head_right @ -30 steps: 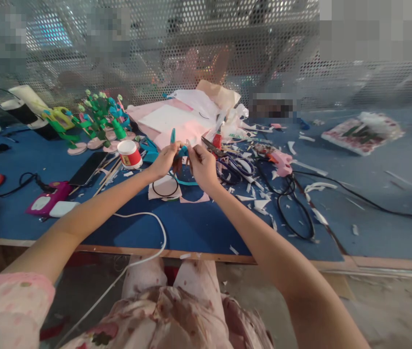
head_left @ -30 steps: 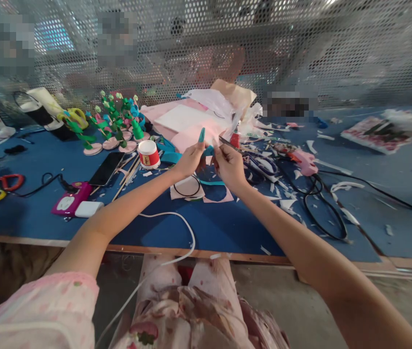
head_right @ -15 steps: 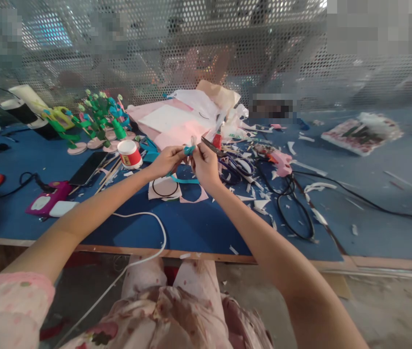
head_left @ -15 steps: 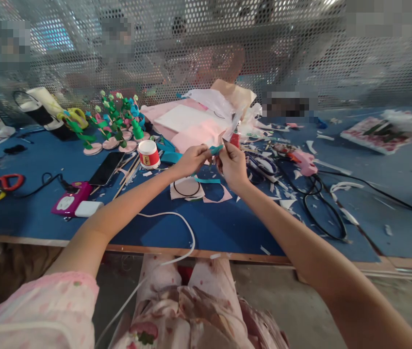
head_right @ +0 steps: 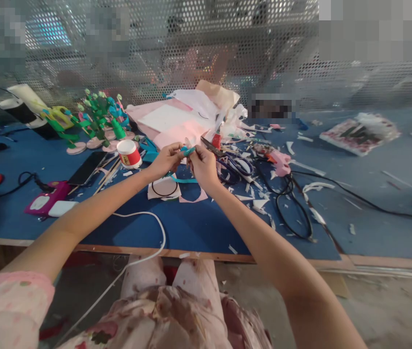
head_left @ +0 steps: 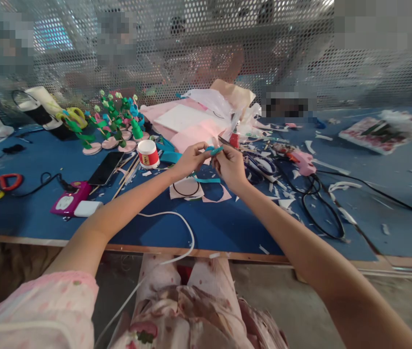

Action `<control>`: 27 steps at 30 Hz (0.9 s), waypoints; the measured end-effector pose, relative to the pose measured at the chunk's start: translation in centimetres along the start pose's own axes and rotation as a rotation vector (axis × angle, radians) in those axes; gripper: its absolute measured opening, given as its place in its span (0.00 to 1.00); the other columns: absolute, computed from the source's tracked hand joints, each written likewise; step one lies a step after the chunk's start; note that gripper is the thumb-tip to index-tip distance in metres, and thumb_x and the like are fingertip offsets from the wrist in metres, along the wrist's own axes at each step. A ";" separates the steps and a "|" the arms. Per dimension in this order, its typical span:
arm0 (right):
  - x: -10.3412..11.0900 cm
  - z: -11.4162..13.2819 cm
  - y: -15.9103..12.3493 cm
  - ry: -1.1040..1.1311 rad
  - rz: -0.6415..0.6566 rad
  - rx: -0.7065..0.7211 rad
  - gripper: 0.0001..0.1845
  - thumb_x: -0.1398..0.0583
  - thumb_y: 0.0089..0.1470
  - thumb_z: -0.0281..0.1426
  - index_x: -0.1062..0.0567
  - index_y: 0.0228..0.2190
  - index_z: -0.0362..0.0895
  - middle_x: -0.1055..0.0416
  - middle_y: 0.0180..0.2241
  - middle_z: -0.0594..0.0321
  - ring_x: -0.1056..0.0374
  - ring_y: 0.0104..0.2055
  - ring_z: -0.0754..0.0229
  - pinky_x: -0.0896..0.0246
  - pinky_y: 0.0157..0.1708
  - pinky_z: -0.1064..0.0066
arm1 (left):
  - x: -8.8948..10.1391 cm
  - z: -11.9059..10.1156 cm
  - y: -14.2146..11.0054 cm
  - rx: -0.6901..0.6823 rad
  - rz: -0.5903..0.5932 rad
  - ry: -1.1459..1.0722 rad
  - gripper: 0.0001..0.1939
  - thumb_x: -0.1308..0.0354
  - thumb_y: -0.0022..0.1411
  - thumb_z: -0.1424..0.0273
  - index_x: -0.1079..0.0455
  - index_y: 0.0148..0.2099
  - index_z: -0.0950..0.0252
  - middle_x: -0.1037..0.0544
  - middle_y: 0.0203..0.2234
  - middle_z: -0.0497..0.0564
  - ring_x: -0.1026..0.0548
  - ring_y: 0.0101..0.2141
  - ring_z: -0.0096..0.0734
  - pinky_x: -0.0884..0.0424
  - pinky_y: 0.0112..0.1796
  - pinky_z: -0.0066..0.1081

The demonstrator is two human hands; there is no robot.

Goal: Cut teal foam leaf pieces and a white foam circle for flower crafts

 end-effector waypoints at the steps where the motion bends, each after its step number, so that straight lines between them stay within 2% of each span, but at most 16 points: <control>1: 0.0 0.0 0.0 0.004 0.006 0.002 0.19 0.42 0.51 0.39 0.39 0.15 0.45 0.46 0.08 0.73 0.53 0.08 0.71 0.60 0.09 0.76 | 0.0 -0.1 0.0 0.008 0.013 0.008 0.21 0.44 0.53 0.51 0.39 0.27 0.66 0.44 0.07 0.37 0.46 0.09 0.16 0.52 0.14 0.23; 4: 0.1 -0.2 0.0 0.012 0.019 0.016 0.18 0.42 0.51 0.38 0.38 0.15 0.45 0.46 0.08 0.73 0.53 0.08 0.71 0.61 0.09 0.76 | -0.1 -0.5 -0.1 0.029 0.061 0.049 0.24 0.46 0.54 0.50 0.40 0.22 0.67 0.44 0.07 0.38 0.45 0.09 0.15 0.52 0.14 0.23; 7: 0.1 -0.2 0.0 0.002 0.017 0.024 0.19 0.42 0.50 0.39 0.38 0.14 0.45 0.46 0.08 0.73 0.52 0.09 0.71 0.60 0.10 0.76 | -0.1 -0.7 0.0 0.052 0.039 0.050 0.25 0.45 0.53 0.50 0.39 0.21 0.68 0.43 0.07 0.38 0.45 0.09 0.14 0.51 0.14 0.23; 12: 0.1 -0.1 0.1 0.027 0.008 -0.024 0.21 0.41 0.49 0.44 0.39 0.15 0.45 0.46 0.08 0.73 0.53 0.08 0.71 0.62 0.09 0.76 | -0.1 -0.8 -0.1 0.078 -0.032 0.003 0.21 0.43 0.54 0.54 0.36 0.25 0.69 0.44 0.07 0.37 0.47 0.09 0.14 0.50 0.13 0.23; 17: 0.2 0.0 0.1 0.033 -0.001 0.030 0.25 0.41 0.47 0.49 0.42 0.15 0.46 0.48 0.08 0.74 0.53 0.09 0.72 0.61 0.09 0.76 | -0.1 -0.7 -0.2 0.042 -0.012 -0.017 0.19 0.40 0.52 0.55 0.37 0.29 0.67 0.43 0.08 0.36 0.46 0.09 0.14 0.50 0.13 0.21; 19: 0.3 0.0 0.1 0.033 -0.003 0.047 0.25 0.42 0.47 0.50 0.42 0.15 0.45 0.47 0.09 0.73 0.53 0.09 0.72 0.61 0.09 0.76 | 0.0 -0.7 -0.3 0.027 0.013 -0.017 0.20 0.43 0.54 0.53 0.37 0.30 0.66 0.44 0.08 0.36 0.46 0.09 0.15 0.50 0.13 0.22; 21: 0.3 0.0 0.1 0.031 -0.003 0.051 0.25 0.42 0.47 0.52 0.41 0.16 0.45 0.46 0.09 0.73 0.53 0.09 0.72 0.61 0.09 0.76 | 0.2 -0.9 -0.3 0.021 0.032 -0.003 0.22 0.51 0.58 0.50 0.38 0.29 0.66 0.44 0.07 0.37 0.46 0.09 0.16 0.50 0.13 0.22; 24: 0.3 0.1 0.1 0.013 -0.012 0.072 0.26 0.43 0.47 0.52 0.42 0.15 0.45 0.47 0.09 0.73 0.52 0.10 0.71 0.59 0.09 0.76 | 0.3 -1.4 -0.4 0.047 0.058 0.019 0.26 0.62 0.62 0.49 0.38 0.30 0.66 0.36 0.10 0.42 0.41 0.10 0.19 0.46 0.15 0.22; 27: 0.3 0.1 0.1 -0.012 -0.002 0.085 0.27 0.43 0.47 0.53 0.43 0.15 0.46 0.47 0.08 0.73 0.51 0.10 0.71 0.59 0.09 0.76 | 0.4 -1.7 -0.3 0.077 0.060 0.032 0.26 0.63 0.64 0.52 0.37 0.29 0.67 0.30 0.17 0.47 0.34 0.15 0.21 0.38 0.19 0.23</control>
Point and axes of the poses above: each hand's wrist, its own y-axis towards the middle knuckle, its own x-axis out of the back of the hand, z = x × y, the point moved 1 cm from there along y, towards the middle knuckle
